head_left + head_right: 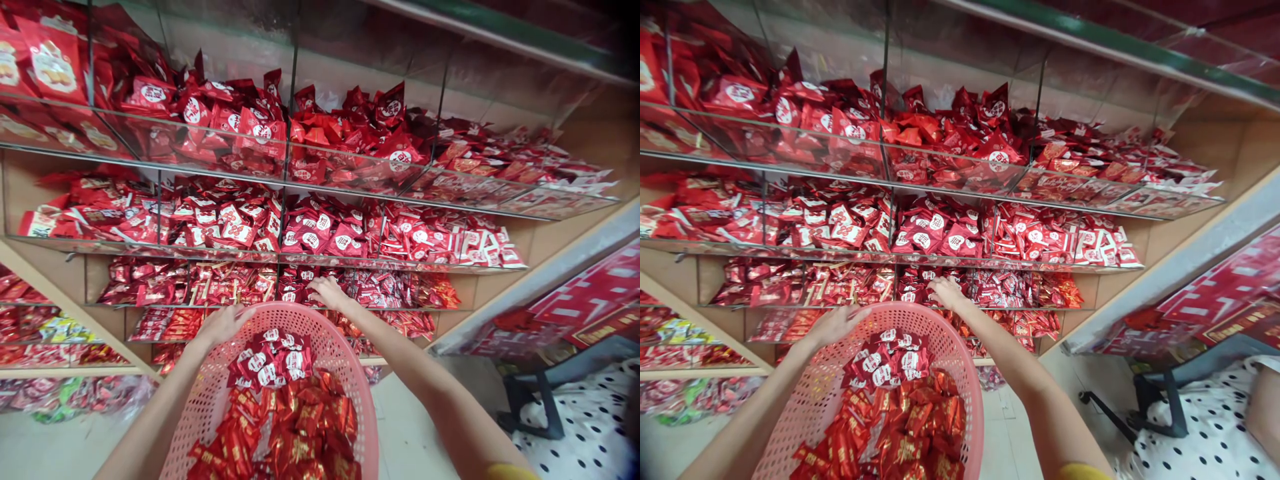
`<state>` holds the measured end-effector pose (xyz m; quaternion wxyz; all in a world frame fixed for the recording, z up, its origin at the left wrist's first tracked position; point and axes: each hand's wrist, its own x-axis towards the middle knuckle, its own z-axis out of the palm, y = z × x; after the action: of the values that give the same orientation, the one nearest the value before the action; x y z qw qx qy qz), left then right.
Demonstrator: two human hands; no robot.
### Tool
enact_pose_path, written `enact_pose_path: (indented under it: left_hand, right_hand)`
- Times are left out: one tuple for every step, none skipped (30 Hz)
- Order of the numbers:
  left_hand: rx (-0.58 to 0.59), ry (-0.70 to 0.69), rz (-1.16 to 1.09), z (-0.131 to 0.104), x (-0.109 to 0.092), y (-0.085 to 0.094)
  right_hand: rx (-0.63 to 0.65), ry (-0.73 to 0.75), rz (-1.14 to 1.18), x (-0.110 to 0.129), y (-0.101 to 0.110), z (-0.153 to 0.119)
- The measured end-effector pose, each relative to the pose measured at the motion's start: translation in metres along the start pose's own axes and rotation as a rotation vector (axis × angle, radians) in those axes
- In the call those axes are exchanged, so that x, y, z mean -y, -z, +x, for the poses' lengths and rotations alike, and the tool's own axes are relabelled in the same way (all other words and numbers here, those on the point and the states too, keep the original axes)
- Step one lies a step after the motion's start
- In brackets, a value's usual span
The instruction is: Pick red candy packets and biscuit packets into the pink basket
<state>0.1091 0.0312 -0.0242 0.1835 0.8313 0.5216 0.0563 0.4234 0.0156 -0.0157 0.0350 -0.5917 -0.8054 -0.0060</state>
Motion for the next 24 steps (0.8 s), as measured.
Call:
enact_pose_path:
  left_hand:
    - [0.000,-0.002,-0.002,0.000,0.000,0.000]
    - [0.001,-0.004,-0.006,0.000,-0.001,0.000]
    - [0.001,-0.008,-0.011,-0.001,-0.001,0.001]
    - [0.000,-0.009,-0.015,-0.001,-0.001,0.001]
    - [-0.001,-0.009,-0.017,-0.001,-0.002,0.001]
    - [0.000,-0.007,-0.016,-0.002,-0.002,0.002]
    - [0.001,-0.006,-0.014,-0.002,-0.002,0.002]
    - [0.001,-0.004,-0.013,-0.002,-0.002,0.002]
    - [0.000,-0.004,-0.012,-0.002,-0.002,0.002]
    - [-0.003,-0.007,-0.012,-0.002,-0.001,0.001]
    - [-0.007,-0.012,-0.011,-0.002,-0.001,0.001]
    - [-0.012,-0.015,-0.007,-0.002,0.000,0.000]
    - [-0.016,-0.017,-0.001,-0.002,0.000,0.000]
    - [-0.018,-0.017,0.006,-0.002,0.001,-0.001]
    - [-0.019,-0.015,0.013,-0.002,0.001,-0.001]
    - [-0.018,-0.012,0.018,-0.002,0.000,-0.001]
    - [-0.017,-0.009,0.020,-0.002,0.000,-0.001]
    - [-0.015,-0.008,0.020,-0.003,-0.001,0.000]
    - [-0.014,-0.009,0.017,-0.003,-0.002,0.000]
    - [-0.014,-0.011,0.013,-0.004,-0.003,0.001]
    - [-0.013,-0.014,0.009,-0.004,-0.004,0.001]
    - [-0.011,-0.015,0.005,-0.004,-0.004,0.001]
    - [-0.010,-0.017,0.002,-0.005,-0.004,0.002]
    - [-0.009,-0.015,0.000,-0.005,-0.004,0.002]
  right_hand:
    - [-0.023,-0.012,-0.015,-0.001,0.000,-0.001]
    - [-0.044,-0.021,-0.030,-0.002,0.000,-0.003]
    - [-0.060,-0.026,-0.040,-0.003,0.000,-0.004]
    - [-0.067,-0.025,-0.046,-0.003,-0.001,-0.005]
    - [-0.066,-0.018,-0.046,-0.004,-0.002,-0.007]
    - [-0.058,-0.010,-0.038,-0.005,-0.002,-0.009]
    - [-0.048,-0.003,-0.025,-0.006,-0.003,-0.010]
    - [-0.044,0.001,-0.010,-0.006,-0.003,-0.012]
    - [-0.046,0.003,0.006,-0.007,-0.003,-0.014]
    - [-0.051,0.006,0.019,-0.008,-0.003,-0.016]
    - [-0.053,0.012,0.027,-0.008,-0.002,-0.017]
    - [-0.051,0.020,0.030,-0.008,-0.002,-0.018]
    - [-0.047,0.031,0.025,-0.008,-0.001,-0.019]
    - [-0.041,0.041,0.016,-0.008,-0.001,-0.019]
    - [-0.038,0.049,0.006,-0.008,-0.001,-0.019]
    - [-0.040,0.054,-0.003,-0.008,-0.002,-0.019]
    - [-0.047,0.058,-0.008,-0.008,-0.002,-0.018]
    - [-0.055,0.062,-0.007,-0.007,-0.003,-0.018]
    - [-0.061,0.070,0.000,-0.007,-0.003,-0.017]
    - [-0.063,0.080,0.012,-0.007,-0.004,-0.017]
    - [-0.062,0.090,0.026,-0.007,-0.004,-0.017]
    - [-0.059,0.096,0.038,-0.006,-0.005,-0.017]
    - [-0.053,0.097,0.047,-0.006,-0.005,-0.017]
    - [-0.050,0.090,0.051,-0.005,-0.005,-0.017]
